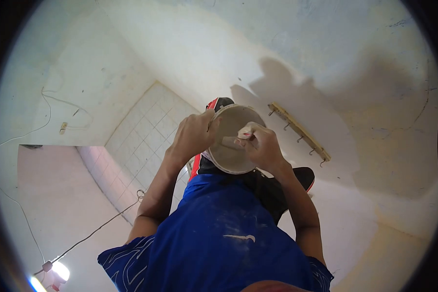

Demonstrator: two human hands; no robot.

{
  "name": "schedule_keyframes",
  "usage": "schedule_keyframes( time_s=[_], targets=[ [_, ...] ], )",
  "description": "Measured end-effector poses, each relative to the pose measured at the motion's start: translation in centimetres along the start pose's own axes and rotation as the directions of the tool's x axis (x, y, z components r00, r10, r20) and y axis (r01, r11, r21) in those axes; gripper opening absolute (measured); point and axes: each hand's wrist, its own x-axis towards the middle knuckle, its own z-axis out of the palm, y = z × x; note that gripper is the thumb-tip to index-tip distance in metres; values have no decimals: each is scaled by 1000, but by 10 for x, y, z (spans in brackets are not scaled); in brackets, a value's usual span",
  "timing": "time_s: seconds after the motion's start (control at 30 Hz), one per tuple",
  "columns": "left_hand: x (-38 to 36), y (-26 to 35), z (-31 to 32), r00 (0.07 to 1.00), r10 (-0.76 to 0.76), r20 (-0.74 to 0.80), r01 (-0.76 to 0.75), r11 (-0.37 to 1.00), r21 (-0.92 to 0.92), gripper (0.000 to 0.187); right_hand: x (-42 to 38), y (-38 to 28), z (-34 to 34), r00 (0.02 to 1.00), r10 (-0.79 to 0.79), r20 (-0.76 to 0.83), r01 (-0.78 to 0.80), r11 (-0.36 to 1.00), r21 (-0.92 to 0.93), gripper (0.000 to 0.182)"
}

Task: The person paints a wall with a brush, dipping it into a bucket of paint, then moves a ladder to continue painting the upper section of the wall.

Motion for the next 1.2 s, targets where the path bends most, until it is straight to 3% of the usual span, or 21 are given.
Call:
schedule_keyframes(
  time_s=[0.07,0.13,0.17,0.23,0.33,0.43,0.67,0.73,0.77,0.83,0.87,0.93,1.2],
  targets=[
    [-1,-1,-1,1000,-15,12,14,1000,12,29,3,13,11,996,-26,86,27,1000,-12,15],
    [1,-2,-1,1000,2,-8,-2,1000,0,28,7,20,19,967,43,250,5,982,-190,20],
    [2,-2,-1,1000,4,-6,-4,1000,1,28,11,16,21,968,45,247,3,982,-190,20],
    [0,1,1,997,-29,-75,27,999,-16,29,13,6,24,860,169,481,64,900,-431,19],
    [1,11,4,990,-101,-102,100,995,-10,29,17,11,30,818,109,565,184,881,-436,22],
    [-1,14,10,994,-100,-44,102,994,31,30,27,17,34,756,187,628,137,892,-431,27],
    [-2,11,2,995,-85,-53,85,996,3,39,37,12,14,802,93,590,173,910,-378,26],
    [-3,9,2,993,-87,-83,86,996,-21,38,39,10,10,907,32,420,146,912,-384,27],
    [-3,9,2,993,-86,-76,84,996,-21,38,39,15,14,908,38,418,139,913,-383,27],
    [-4,8,4,994,-74,-82,67,994,-91,41,39,29,28,965,-42,261,134,928,-347,31],
    [-4,9,5,994,-72,-78,65,994,-91,41,40,29,31,965,-40,258,131,928,-348,31],
    [-5,8,8,992,-59,-108,49,994,-93,41,42,26,38,918,130,376,23,926,-378,35],
    [-1,2,8,991,-68,-117,62,996,-57,42,45,29,48,923,108,369,45,922,-384,34]
  ],
)
